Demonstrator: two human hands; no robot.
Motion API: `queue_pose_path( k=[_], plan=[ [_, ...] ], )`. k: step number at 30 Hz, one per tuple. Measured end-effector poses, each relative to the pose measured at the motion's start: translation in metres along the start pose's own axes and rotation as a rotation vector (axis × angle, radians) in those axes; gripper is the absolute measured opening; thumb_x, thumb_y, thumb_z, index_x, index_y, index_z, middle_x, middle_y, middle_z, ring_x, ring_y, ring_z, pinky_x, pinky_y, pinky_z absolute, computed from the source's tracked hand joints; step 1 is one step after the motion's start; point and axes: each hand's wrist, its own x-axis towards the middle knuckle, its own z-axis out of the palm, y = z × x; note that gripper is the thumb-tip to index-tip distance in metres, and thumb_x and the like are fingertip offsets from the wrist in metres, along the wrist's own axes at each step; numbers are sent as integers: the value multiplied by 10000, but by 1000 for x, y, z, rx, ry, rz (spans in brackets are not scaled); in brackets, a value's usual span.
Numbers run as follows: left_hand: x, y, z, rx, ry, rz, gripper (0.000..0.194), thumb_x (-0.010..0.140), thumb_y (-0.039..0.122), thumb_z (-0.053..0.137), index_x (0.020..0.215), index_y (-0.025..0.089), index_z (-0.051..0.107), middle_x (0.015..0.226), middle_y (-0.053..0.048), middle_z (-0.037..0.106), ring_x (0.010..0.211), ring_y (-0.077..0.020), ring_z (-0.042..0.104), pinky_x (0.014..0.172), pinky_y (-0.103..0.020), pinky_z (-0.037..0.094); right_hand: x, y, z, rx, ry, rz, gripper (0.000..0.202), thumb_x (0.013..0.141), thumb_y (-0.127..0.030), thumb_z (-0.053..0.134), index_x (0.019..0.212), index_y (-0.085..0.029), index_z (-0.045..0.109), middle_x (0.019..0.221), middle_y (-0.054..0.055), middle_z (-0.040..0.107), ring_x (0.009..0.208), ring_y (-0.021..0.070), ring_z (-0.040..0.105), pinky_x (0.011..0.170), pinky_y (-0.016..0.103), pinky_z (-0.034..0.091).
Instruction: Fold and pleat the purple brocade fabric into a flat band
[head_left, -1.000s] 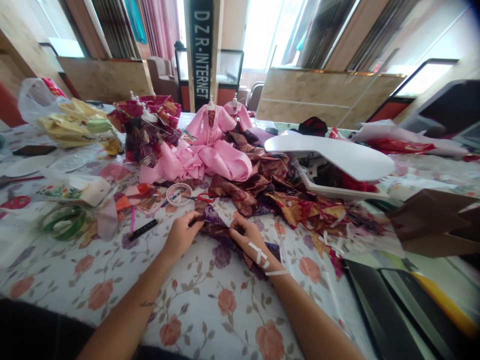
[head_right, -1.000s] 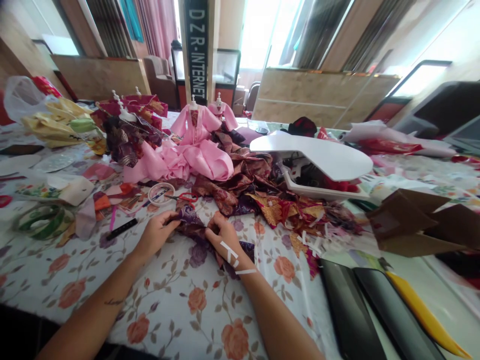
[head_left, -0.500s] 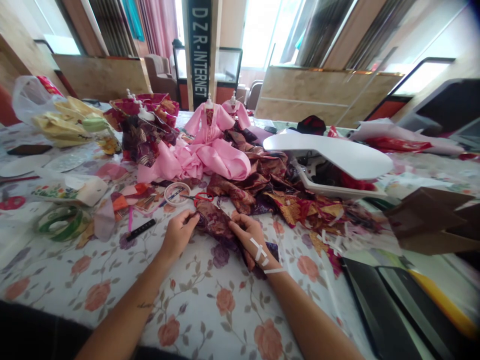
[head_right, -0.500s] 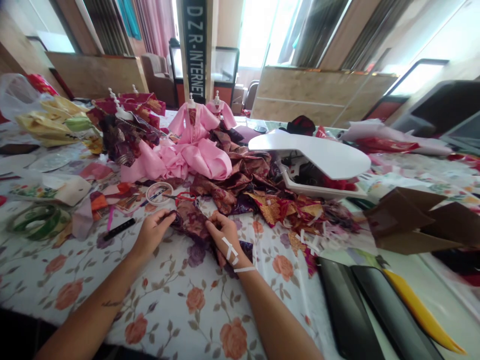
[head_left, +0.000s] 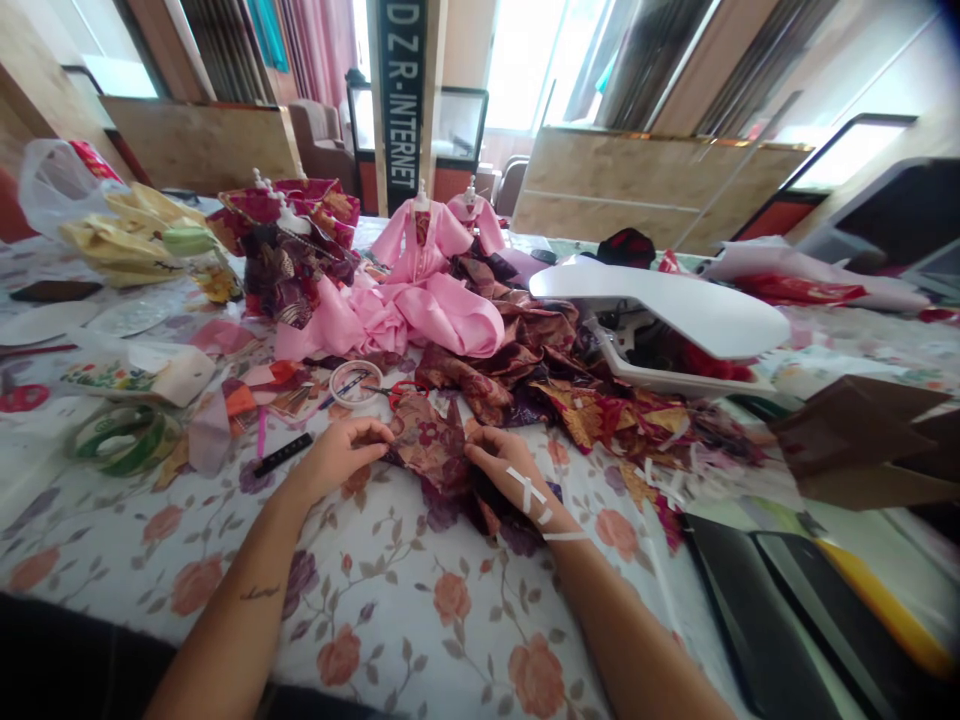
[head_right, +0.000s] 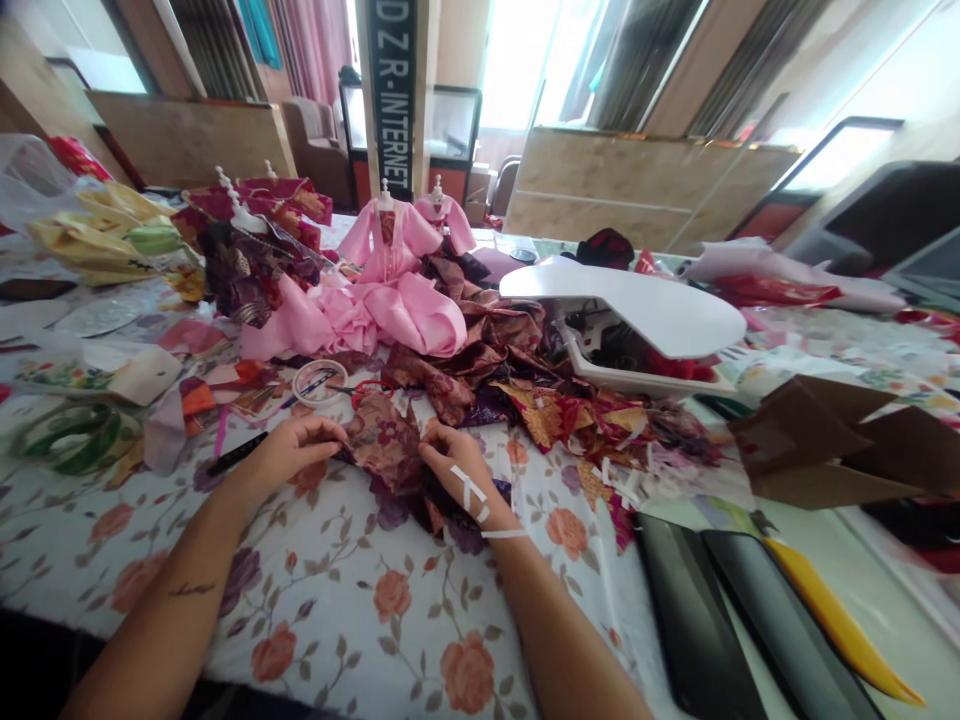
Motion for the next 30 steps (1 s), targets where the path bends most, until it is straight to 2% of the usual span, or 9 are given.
queue_pose_path(
  k=[4, 7, 9, 12, 15, 18, 23, 30],
  plan=[
    [-1, 6, 8, -78, 51, 72, 285, 715, 355, 683, 923, 180, 599, 618, 32, 619, 268, -55, 411, 277, -177, 263, -12, -24, -9, -99, 68, -54, 191, 784, -325, 565, 772, -162, 662, 681, 25, 626, 575, 134, 487, 566, 248, 371],
    [-3, 12, 15, -129, 59, 82, 301, 693, 369, 710, 895, 171, 607, 627, 31, 628, 264, -34, 374, 273, -169, 240, -19, -34, 3, 25, -111, -97, 192, 788, -308, 566, 830, -165, 687, 698, 30, 642, 577, 130, 521, 552, 233, 396],
    [-6, 16, 18, -152, 82, 60, 307, 688, 390, 716, 881, 173, 616, 591, 40, 620, 250, -31, 348, 262, -171, 216, -20, -32, 16, 68, -214, -85, 210, 762, -292, 594, 884, -157, 699, 637, 16, 615, 533, 117, 498, 512, 223, 379],
    [-6, 18, 22, -191, 135, 84, 290, 688, 407, 718, 826, 164, 640, 574, 26, 636, 274, -46, 392, 288, -178, 265, -15, -27, 29, 76, -281, -41, 239, 748, -292, 622, 915, -142, 704, 574, -4, 566, 478, 96, 432, 472, 215, 340],
    [-3, 15, 25, -223, 175, 193, 267, 685, 396, 730, 781, 152, 675, 685, -26, 702, 503, -120, 600, 482, -209, 455, -10, -26, 31, 85, -282, -55, 211, 754, -305, 629, 869, -147, 708, 595, -2, 578, 476, 89, 412, 468, 215, 330],
    [3, 10, 27, -241, 187, 251, 275, 705, 411, 714, 793, 151, 698, 746, -47, 725, 663, -170, 656, 651, -262, 508, -11, -32, 26, 74, -262, -95, 183, 754, -290, 630, 843, -149, 708, 660, 19, 631, 503, 96, 448, 489, 220, 353],
    [4, 6, 33, -205, 241, 290, 261, 736, 408, 685, 785, 153, 707, 712, -31, 719, 641, -164, 640, 643, -258, 505, -17, -37, 21, 39, -189, -118, 168, 757, -270, 637, 861, -152, 696, 712, 31, 659, 571, 113, 518, 535, 220, 400],
    [-1, 11, 42, -158, 312, 285, 240, 768, 397, 645, 766, 161, 687, 680, -3, 685, 614, -146, 605, 604, -232, 472, -19, -36, 25, -34, -186, -147, 199, 774, -331, 635, 851, -157, 692, 689, 29, 639, 571, 115, 516, 509, 212, 392]
  ],
)
